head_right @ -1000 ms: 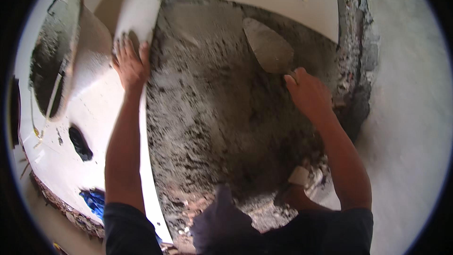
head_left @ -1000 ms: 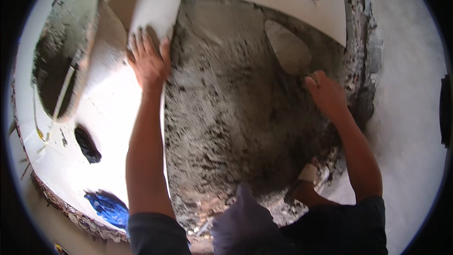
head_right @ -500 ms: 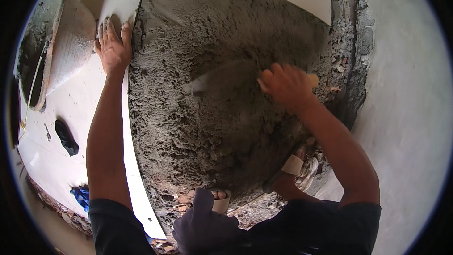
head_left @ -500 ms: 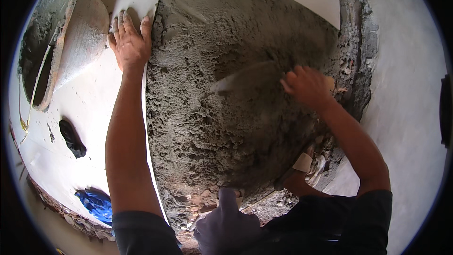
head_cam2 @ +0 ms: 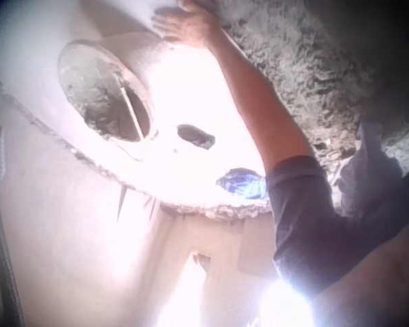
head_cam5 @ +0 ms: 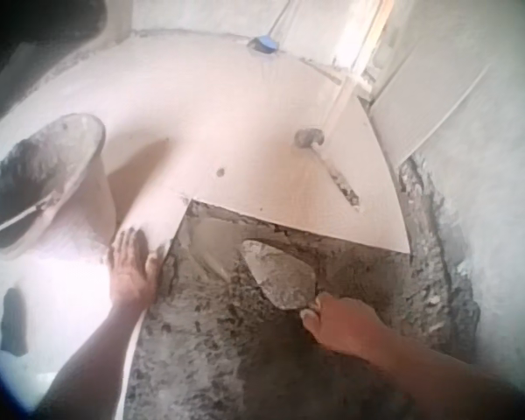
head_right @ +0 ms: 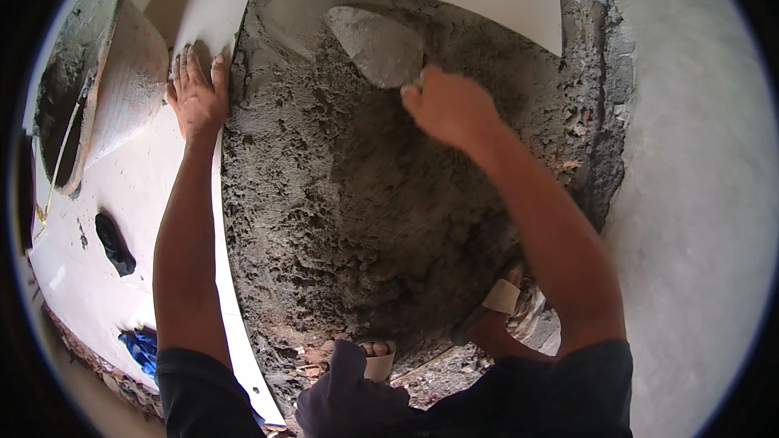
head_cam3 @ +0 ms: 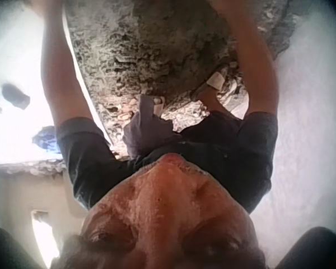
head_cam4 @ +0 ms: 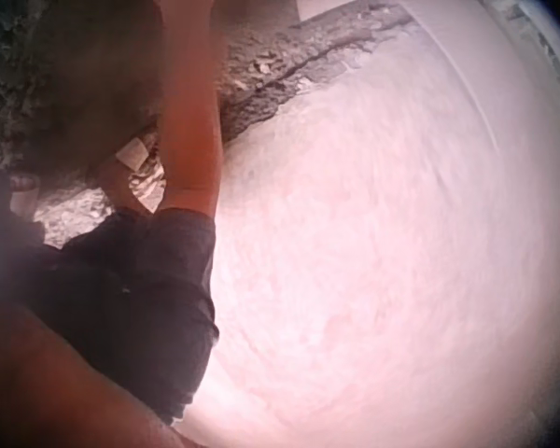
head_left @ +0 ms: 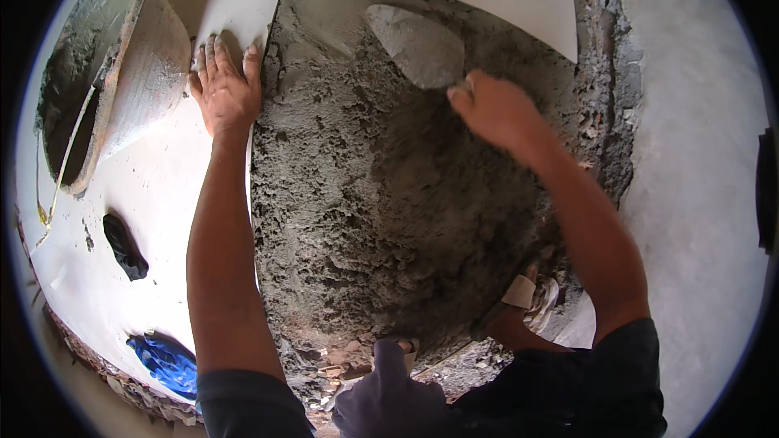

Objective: The person spreads wet cement on a floor area using a trowel, then places a large tile onto the prepared surface and presses it down. The person retrieves more cement from a bucket and continues spreading it before positioning another tile.

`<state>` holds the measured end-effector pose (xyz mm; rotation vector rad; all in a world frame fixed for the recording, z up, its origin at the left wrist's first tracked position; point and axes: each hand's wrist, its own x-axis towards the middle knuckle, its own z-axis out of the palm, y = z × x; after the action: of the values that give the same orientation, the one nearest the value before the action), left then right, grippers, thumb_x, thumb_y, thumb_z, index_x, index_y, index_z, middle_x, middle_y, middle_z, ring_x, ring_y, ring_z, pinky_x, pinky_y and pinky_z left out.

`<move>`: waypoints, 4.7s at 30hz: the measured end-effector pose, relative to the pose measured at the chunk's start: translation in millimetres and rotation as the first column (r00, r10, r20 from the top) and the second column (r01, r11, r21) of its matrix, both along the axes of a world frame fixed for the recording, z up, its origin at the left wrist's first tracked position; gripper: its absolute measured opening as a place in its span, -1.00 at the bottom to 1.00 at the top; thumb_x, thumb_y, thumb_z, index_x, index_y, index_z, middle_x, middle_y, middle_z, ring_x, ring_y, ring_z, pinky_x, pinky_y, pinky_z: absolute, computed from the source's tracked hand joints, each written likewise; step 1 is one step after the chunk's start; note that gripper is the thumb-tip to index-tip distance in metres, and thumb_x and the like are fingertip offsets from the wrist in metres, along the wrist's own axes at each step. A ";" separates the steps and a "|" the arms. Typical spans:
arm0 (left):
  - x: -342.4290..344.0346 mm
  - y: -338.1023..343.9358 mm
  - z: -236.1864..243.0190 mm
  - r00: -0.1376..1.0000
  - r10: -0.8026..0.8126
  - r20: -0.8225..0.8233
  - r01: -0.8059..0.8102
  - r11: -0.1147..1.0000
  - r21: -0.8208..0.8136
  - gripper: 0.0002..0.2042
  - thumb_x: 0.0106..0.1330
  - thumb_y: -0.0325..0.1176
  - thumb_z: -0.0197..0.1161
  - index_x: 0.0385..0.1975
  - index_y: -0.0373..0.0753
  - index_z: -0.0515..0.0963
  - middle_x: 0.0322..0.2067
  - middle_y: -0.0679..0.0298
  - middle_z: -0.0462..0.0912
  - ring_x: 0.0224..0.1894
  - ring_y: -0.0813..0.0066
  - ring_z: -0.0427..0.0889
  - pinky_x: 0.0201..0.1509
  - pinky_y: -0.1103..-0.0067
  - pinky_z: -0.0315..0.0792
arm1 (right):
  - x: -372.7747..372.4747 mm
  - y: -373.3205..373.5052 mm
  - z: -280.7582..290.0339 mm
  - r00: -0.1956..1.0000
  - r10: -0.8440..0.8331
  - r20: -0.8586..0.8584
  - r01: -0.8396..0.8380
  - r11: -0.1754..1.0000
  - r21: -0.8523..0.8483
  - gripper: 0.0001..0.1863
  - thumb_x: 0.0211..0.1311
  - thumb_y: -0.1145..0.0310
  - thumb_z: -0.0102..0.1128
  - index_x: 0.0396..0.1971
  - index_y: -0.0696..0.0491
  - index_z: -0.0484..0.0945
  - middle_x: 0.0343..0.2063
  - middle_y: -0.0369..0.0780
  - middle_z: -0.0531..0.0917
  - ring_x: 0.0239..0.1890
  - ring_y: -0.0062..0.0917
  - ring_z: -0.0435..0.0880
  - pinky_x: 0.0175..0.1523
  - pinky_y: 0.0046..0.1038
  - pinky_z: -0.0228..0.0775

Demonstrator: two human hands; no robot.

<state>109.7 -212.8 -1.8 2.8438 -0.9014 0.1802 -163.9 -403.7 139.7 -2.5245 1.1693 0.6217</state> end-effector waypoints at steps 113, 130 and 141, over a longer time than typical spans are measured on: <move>-336.1 337.1 72.7 0.919 0.072 -0.387 -0.219 0.910 -0.351 -0.51 0.44 -0.17 -0.06 0.23 -0.38 0.20 0.25 -0.09 0.20 0.34 0.01 0.11 0.38 0.19 0.00 | -173.7 -37.1 -61.9 0.285 -0.878 0.385 0.513 0.479 0.712 -0.50 0.26 0.11 0.11 -0.01 0.22 0.35 -0.23 -0.08 0.44 -0.32 -0.38 0.55 -0.36 -0.33 0.59; -345.0 308.8 72.8 0.888 0.100 -0.449 -0.266 0.908 -0.323 -0.51 0.43 -0.19 -0.05 0.21 -0.44 0.21 0.21 -0.11 0.27 0.32 0.03 0.18 0.37 0.24 0.03 | -269.4 -129.7 -29.8 0.987 -0.147 -0.071 0.132 0.973 -0.189 -0.53 0.27 0.11 -0.17 -0.02 0.16 0.41 -0.10 0.07 0.57 0.00 -0.03 0.52 0.06 -0.11 0.37; -349.6 318.9 84.4 0.883 0.146 -0.447 -0.291 0.916 -0.276 -0.47 0.43 -0.10 -0.07 0.23 -0.39 0.19 0.22 -0.11 0.24 0.33 0.02 0.14 0.36 0.21 0.04 | -253.5 -109.1 9.7 0.486 -0.860 0.155 0.681 0.484 0.550 -0.60 0.30 0.02 -0.03 -0.25 0.13 0.41 -0.56 -0.29 0.45 -0.69 -0.60 0.42 -0.56 -0.43 0.37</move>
<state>-239.9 106.2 82.6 2.5070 -0.4059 -0.2270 -417.3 -512.8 149.3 -1.3565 1.6170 0.0381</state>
